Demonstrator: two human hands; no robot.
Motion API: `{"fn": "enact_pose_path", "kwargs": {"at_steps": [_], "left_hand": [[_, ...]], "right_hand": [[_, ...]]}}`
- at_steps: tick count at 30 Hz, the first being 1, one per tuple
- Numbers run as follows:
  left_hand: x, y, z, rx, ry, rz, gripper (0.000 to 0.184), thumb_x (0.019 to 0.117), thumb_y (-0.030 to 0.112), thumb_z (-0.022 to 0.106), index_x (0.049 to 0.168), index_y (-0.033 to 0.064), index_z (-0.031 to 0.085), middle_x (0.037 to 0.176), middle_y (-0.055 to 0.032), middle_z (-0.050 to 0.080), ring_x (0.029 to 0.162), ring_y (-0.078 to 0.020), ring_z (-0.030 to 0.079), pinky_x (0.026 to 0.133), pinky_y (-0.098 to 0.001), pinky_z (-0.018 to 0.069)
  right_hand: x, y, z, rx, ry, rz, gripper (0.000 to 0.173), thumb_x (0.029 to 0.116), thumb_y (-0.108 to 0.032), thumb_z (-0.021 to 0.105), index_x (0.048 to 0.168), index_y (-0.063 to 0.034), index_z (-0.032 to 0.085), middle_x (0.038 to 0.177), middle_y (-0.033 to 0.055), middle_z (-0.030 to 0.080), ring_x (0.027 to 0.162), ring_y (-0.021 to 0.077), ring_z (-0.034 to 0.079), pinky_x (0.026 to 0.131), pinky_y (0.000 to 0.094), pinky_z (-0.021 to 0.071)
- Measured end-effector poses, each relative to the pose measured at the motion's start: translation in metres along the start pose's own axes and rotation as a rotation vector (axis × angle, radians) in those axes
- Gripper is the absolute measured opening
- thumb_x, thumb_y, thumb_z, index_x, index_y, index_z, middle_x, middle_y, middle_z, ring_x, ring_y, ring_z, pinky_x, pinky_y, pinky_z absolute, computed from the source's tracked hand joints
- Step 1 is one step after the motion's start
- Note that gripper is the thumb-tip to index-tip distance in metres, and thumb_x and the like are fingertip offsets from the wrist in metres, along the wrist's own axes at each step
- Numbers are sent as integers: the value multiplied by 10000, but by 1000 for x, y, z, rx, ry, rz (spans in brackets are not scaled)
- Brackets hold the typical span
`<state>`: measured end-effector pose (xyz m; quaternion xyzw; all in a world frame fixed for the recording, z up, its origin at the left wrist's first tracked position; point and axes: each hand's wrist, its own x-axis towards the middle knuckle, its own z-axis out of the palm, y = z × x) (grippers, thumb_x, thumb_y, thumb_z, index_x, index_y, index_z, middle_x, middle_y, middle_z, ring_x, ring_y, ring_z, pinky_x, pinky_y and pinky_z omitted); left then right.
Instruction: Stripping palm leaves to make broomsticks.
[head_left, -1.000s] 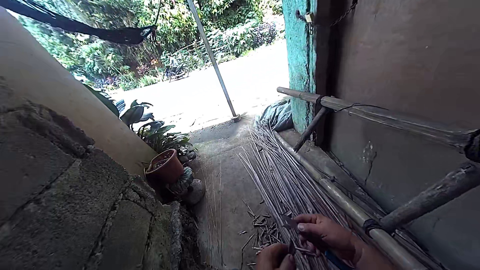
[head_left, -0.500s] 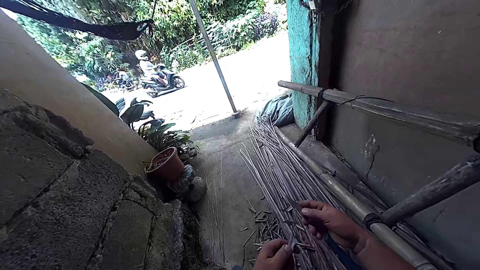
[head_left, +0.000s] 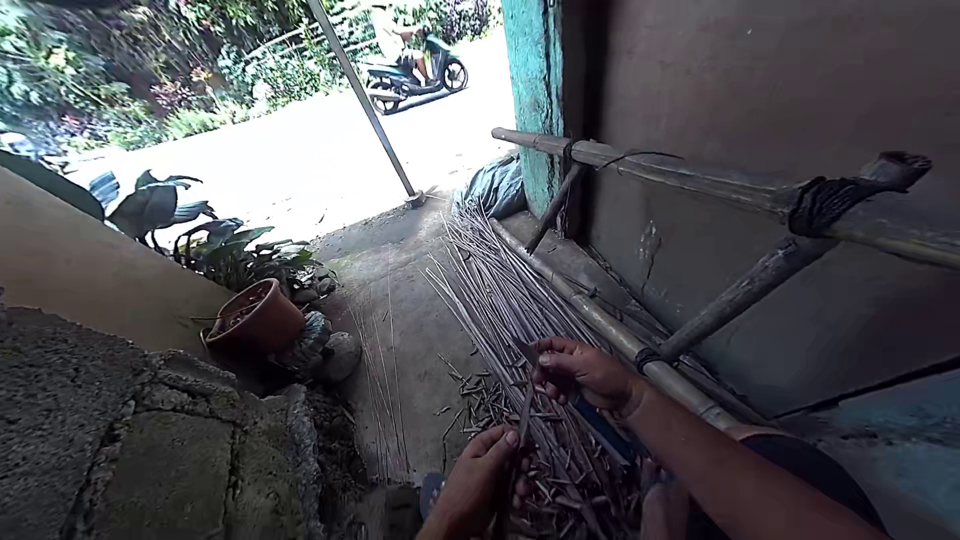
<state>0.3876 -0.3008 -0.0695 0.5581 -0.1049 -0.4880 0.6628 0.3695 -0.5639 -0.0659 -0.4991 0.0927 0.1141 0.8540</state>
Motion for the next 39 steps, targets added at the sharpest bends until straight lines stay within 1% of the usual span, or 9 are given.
{"fn": "enact_pose_path", "kwargs": {"at_steps": [4, 8, 11, 17, 24, 26, 30, 34, 39], "left_hand": [[-1, 8, 5, 26, 92, 44, 291, 1088, 261, 441, 1064, 42, 631, 764, -45, 631, 537, -84, 571, 505, -230, 523], [-2, 9, 4, 53, 130, 74, 311, 1093, 242, 425, 1080, 9, 631, 744, -50, 613, 520, -88, 553, 494, -234, 510], [-3, 12, 4, 54, 144, 90, 309, 1094, 230, 419, 1083, 3, 629, 750, -54, 615, 518, -83, 550, 490, -227, 510], [-2, 15, 4, -15, 104, 122, 285, 1095, 237, 441, 1044, 21, 620, 731, -42, 599, 516, -78, 546, 489, -217, 502], [-11, 16, 9, -224, -50, 54, 260, 1072, 273, 528, 1003, 49, 641, 728, -17, 598, 505, -46, 542, 474, -185, 486], [-12, 16, 10, -252, -54, 44, 256, 1067, 270, 541, 1003, 44, 644, 719, -20, 596, 507, -47, 547, 476, -185, 489], [-9, 15, 4, -206, -14, 64, 260, 1072, 253, 524, 1033, 27, 646, 723, -29, 598, 505, -53, 542, 479, -191, 489], [-8, 16, 1, -174, 19, 76, 266, 1073, 252, 522, 1047, 22, 654, 717, -34, 604, 500, -57, 546, 474, -195, 494], [-7, 15, 0, -112, 74, 97, 266, 1084, 218, 480, 1036, 15, 644, 729, -48, 609, 505, -65, 540, 476, -201, 487]], "right_hand": [[-4, 1, 3, -72, -50, 48, 289, 1076, -144, 456, 1328, -33, 544, 852, 71, 700, 569, 110, 622, 514, 243, 531], [-1, 11, 8, -81, -106, 114, 203, 1088, -183, 467, 1103, -35, 605, 733, 45, 679, 525, 93, 615, 489, 213, 519], [0, 15, 9, -64, -175, 104, 225, 1093, -205, 447, 1036, -51, 600, 729, 44, 678, 527, 94, 619, 497, 217, 527], [-7, 17, 11, -207, -459, 78, 267, 1077, -257, 492, 976, -60, 640, 705, 26, 665, 524, 80, 615, 481, 222, 527], [-4, 22, 5, -220, -632, -9, 233, 1051, -248, 550, 978, -52, 652, 677, 5, 634, 517, 67, 597, 465, 213, 507], [0, 22, 1, -253, -614, -53, 231, 1047, -239, 564, 997, -41, 670, 680, 1, 638, 516, 62, 595, 466, 211, 506], [5, 21, -7, -306, -497, -47, 229, 1046, -244, 569, 943, -63, 665, 675, 4, 643, 513, 63, 587, 468, 208, 493], [8, 17, -10, -344, -408, -49, 224, 1046, -242, 574, 945, -64, 666, 681, 10, 659, 515, 64, 592, 476, 205, 490], [7, 6, -9, -348, -74, -89, 222, 1069, -227, 542, 986, -55, 656, 731, 22, 682, 538, 70, 596, 504, 206, 498]]}}
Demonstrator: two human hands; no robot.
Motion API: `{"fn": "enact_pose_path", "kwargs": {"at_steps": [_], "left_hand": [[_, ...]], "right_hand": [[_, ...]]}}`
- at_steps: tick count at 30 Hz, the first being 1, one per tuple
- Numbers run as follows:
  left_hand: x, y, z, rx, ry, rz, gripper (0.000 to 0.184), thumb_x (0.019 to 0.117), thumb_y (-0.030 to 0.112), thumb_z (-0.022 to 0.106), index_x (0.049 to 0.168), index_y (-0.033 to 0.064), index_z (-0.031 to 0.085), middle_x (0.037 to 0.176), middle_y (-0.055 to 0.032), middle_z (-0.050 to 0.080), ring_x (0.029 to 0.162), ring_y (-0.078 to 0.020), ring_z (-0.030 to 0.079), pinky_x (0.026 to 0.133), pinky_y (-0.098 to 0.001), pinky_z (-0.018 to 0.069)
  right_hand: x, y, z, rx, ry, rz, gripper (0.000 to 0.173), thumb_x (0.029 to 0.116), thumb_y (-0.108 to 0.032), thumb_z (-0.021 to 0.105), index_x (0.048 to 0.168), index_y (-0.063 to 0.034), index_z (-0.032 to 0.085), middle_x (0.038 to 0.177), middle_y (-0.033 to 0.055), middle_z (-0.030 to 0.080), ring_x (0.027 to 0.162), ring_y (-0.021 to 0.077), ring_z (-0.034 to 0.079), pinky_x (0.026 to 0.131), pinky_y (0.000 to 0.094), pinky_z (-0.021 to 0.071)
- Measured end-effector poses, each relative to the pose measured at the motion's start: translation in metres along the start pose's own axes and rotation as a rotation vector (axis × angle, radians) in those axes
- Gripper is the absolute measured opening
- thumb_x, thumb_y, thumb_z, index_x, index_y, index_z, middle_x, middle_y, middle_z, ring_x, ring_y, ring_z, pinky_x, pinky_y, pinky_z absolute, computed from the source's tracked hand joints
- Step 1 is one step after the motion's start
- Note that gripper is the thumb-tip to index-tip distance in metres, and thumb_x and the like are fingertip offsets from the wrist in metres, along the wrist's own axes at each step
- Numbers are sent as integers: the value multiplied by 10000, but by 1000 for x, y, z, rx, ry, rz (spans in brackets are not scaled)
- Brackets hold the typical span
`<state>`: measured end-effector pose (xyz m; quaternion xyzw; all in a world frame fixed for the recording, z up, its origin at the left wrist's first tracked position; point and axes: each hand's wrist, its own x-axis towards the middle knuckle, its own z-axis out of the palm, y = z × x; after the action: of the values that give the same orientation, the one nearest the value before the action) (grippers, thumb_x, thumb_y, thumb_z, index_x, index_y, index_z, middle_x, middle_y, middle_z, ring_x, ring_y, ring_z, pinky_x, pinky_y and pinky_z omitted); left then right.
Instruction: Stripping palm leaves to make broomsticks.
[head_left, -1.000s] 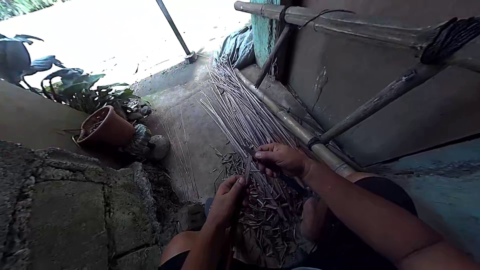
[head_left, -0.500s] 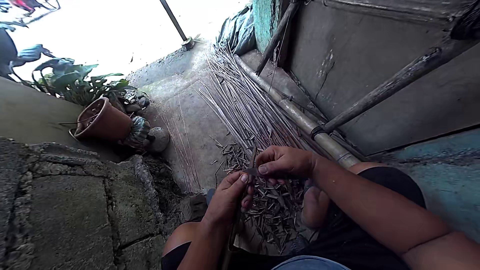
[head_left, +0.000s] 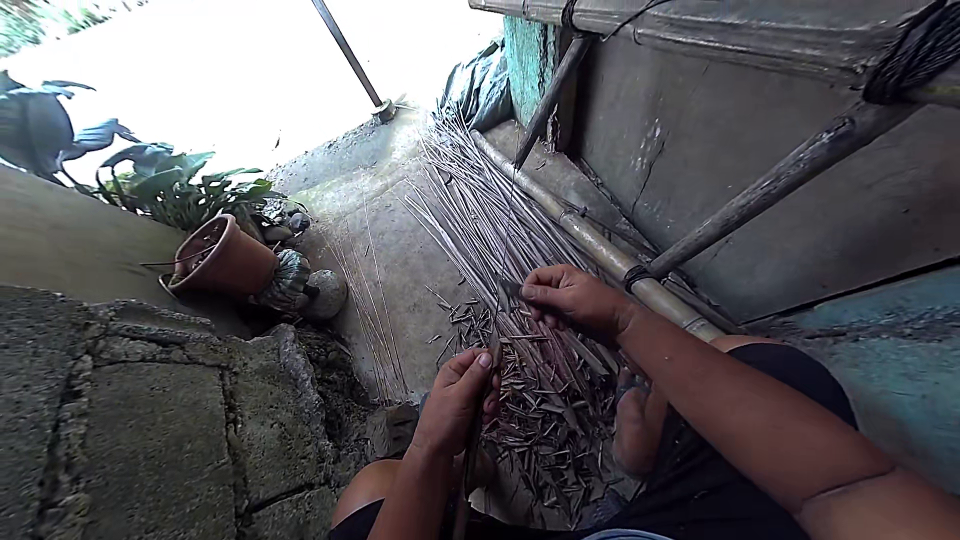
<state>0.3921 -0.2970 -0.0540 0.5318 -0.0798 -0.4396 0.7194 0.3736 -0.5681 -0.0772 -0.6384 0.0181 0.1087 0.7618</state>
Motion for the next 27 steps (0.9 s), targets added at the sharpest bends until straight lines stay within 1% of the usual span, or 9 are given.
{"fn": "enact_pose_path", "kwargs": {"at_steps": [1, 3, 5, 7, 10, 13, 18, 24, 27], "left_hand": [[0, -1, 1, 32, 10, 8, 274, 1087, 217, 465, 1045, 12, 642, 738, -52, 611, 507, -66, 540, 476, -202, 487], [0, -3, 2, 97, 37, 31, 297, 1087, 204, 442, 1106, -10, 648, 758, -64, 621, 517, -73, 544, 481, -209, 490], [2, -5, 2, 162, 65, 78, 293, 1072, 181, 474, 1185, -30, 642, 778, -76, 627, 530, -86, 549, 492, -221, 498], [4, -6, 2, 209, 84, 113, 287, 1061, 163, 504, 1220, -42, 626, 813, -95, 638, 548, -98, 559, 511, -234, 512], [6, -6, 3, 243, 86, 127, 293, 1055, 149, 522, 1249, -44, 624, 855, -118, 664, 568, -112, 580, 533, -245, 528], [6, -6, 4, 287, 110, 127, 289, 1051, 141, 530, 1236, -51, 641, 838, -120, 667, 563, -119, 584, 529, -253, 530], [4, -4, 6, 291, 73, 107, 322, 1056, 156, 536, 1287, -45, 636, 850, -114, 674, 574, -117, 586, 538, -249, 531], [3, -6, 6, 346, 55, 125, 287, 1046, 138, 551, 1239, -42, 665, 834, -107, 680, 567, -118, 586, 533, -254, 531], [2, -8, 6, 413, 96, 148, 286, 1041, 131, 557, 1237, -39, 677, 838, -106, 697, 568, -120, 599, 537, -256, 538]], "right_hand": [[0, -4, -2, 22, 40, -3, 212, 1071, -211, 540, 991, -47, 647, 733, 35, 686, 536, 77, 601, 503, 207, 503], [-3, -10, -5, 56, 32, 10, 185, 1065, -190, 543, 1025, -38, 640, 748, 50, 695, 540, 87, 621, 496, 210, 520], [-8, -12, -2, 58, -32, 48, 195, 1067, -181, 536, 1171, -44, 628, 810, 55, 708, 561, 92, 631, 496, 214, 524], [-10, -9, 3, 68, -113, 83, 280, 1063, -172, 533, 1311, -61, 602, 854, 58, 700, 559, 92, 613, 489, 221, 517], [-10, -2, 13, 108, -206, 122, 359, 1054, -149, 534, 1403, -78, 576, 829, 70, 696, 546, 97, 605, 485, 230, 513], [-10, 1, 19, 138, -267, 172, 348, 1047, -156, 545, 1384, -86, 595, 790, 68, 675, 539, 102, 605, 482, 237, 521], [-10, -3, 13, 179, -228, 151, 340, 1040, -131, 542, 1369, -74, 605, 792, 49, 670, 544, 89, 609, 480, 224, 523], [-4, -9, 2, 263, 52, 147, 325, 1066, -140, 521, 1374, -54, 576, 783, 51, 664, 535, 90, 590, 473, 210, 500], [-10, -11, 5, 201, -79, 195, 345, 1053, -155, 531, 1382, -61, 573, 783, 42, 653, 538, 89, 591, 477, 216, 505]]}}
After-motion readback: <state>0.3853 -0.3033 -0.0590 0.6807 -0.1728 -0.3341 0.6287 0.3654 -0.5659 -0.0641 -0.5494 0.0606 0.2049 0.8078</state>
